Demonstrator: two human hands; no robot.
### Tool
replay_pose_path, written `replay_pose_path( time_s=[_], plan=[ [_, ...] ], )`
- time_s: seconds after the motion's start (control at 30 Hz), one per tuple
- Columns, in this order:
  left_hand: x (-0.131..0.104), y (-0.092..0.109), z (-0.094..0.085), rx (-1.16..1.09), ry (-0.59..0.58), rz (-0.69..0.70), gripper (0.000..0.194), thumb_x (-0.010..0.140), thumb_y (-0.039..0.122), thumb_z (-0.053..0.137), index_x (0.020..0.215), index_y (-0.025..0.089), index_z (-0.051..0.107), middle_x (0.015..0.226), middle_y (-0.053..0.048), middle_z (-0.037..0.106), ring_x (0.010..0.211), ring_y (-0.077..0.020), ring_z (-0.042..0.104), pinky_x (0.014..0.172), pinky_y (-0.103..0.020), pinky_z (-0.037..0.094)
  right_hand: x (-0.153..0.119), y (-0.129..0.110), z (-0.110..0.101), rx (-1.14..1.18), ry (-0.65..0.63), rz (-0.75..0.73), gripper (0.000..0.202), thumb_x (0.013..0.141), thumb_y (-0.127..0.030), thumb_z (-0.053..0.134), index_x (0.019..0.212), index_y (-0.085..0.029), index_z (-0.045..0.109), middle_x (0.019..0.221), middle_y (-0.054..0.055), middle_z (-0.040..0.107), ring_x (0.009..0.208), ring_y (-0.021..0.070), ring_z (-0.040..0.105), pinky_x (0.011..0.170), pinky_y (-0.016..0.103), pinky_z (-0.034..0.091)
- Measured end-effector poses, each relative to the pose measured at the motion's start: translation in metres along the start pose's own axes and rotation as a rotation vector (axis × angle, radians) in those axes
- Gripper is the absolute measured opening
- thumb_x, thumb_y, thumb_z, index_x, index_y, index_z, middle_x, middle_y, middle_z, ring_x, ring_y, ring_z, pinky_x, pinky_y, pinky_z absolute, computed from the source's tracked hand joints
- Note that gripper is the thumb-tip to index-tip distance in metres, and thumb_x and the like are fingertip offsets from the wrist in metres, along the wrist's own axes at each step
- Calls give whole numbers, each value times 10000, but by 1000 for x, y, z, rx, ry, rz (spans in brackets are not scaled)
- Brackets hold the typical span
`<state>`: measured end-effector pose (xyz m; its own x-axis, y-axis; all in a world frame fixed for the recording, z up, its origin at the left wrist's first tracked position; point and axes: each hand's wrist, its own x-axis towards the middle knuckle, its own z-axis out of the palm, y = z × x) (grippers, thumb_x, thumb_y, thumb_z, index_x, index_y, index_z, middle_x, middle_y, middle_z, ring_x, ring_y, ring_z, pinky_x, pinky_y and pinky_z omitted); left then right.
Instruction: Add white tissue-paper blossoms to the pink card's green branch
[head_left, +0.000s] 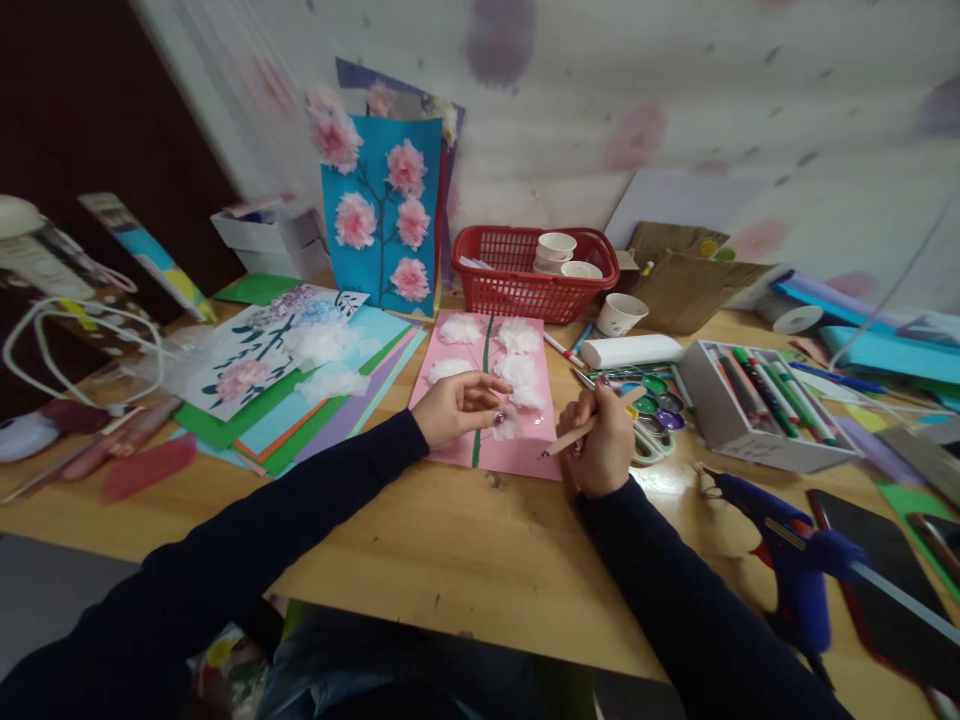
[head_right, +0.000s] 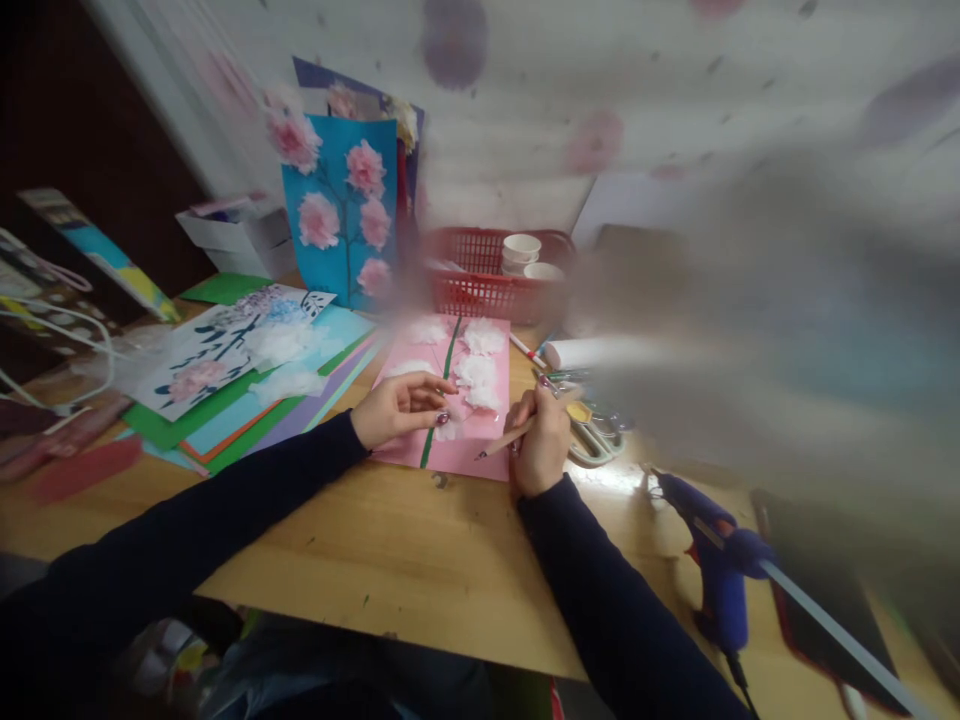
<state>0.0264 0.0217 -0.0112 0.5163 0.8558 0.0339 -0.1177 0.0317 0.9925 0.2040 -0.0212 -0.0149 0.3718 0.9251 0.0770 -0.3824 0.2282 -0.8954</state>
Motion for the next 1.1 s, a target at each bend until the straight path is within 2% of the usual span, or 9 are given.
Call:
replay_pose_path(
  time_s=[0.1, 0.17, 0.3, 0.43, 0.53, 0.7, 0.87, 0.97, 1.1],
  plan=[
    [1, 23, 0, -123, 52, 126, 338, 594, 108, 772, 902, 133, 633, 734, 2, 664, 700, -110, 631, 677, -241, 496, -5, -4, 5, -67, -147, -42, 556, 865, -450, 490, 383, -209, 352, 384, -29, 360, 397, 80, 398, 393, 214, 319],
    [4, 43, 3, -222, 99, 236, 331, 617, 131, 777, 915, 146, 634, 752, 11, 662, 703, -105, 631, 683, -237, 496, -13, -7, 10, -109, -295, 18, 512, 845, -525, 526, 464, -198, 423, 504, -11, 458, 476, 98, 462, 447, 234, 367],
    [12, 77, 13, -355, 81, 359, 292, 652, 106, 750, 912, 160, 631, 754, 17, 655, 717, -102, 635, 686, -225, 494, -41, -7, 25, -199, -554, 213, 322, 820, -515, 586, 873, -198, 578, 541, -89, 346, 407, 73, 291, 402, 225, 248],
    [23, 87, 25, -411, 99, 381, 277, 680, 71, 718, 916, 171, 615, 761, 29, 648, 720, -93, 634, 697, -223, 494, -62, -4, 43, -469, -737, 98, 314, 833, -438, 612, 992, -168, 610, 576, -79, 316, 515, 89, 304, 488, 242, 250],
    [28, 86, 34, -431, 129, 367, 255, 716, 49, 672, 928, 174, 611, 803, 29, 653, 742, -95, 635, 709, -235, 498, -66, 1, 52, -534, -791, 12, 248, 859, -398, 583, 968, -177, 602, 590, -70, 333, 554, 102, 331, 525, 249, 272],
    [29, 86, 43, -409, 127, 350, 242, 734, 59, 659, 935, 180, 599, 828, 24, 653, 808, -115, 647, 743, -250, 500, -66, 11, 59, -475, -776, -130, 240, 890, -337, 519, 707, -204, 438, 625, -56, 334, 566, 99, 290, 517, 241, 266],
    [25, 89, 34, -422, 118, 352, 236, 706, 52, 676, 902, 163, 605, 809, 10, 663, 802, -123, 647, 729, -249, 503, -69, 9, 57, -537, -806, -108, 288, 891, -354, 511, 673, -210, 390, 589, -61, 318, 537, 92, 276, 488, 227, 262],
    [20, 90, 17, -392, 117, 338, 251, 670, 30, 691, 881, 146, 619, 776, 9, 660, 751, -110, 635, 705, -241, 499, -68, -11, 46, -712, -838, -103, 269, 904, -384, 495, 712, -196, 480, 566, -55, 371, 526, 100, 326, 491, 230, 281],
    [9, 88, -11, -270, 116, 318, 254, 632, 34, 722, 848, 123, 624, 782, 4, 648, 743, -108, 621, 722, -261, 493, -65, -64, 7, -1145, -901, -157, 306, 914, -424, 474, 710, -202, 532, 592, -12, 514, 525, 119, 425, 506, 244, 326]
  ],
)
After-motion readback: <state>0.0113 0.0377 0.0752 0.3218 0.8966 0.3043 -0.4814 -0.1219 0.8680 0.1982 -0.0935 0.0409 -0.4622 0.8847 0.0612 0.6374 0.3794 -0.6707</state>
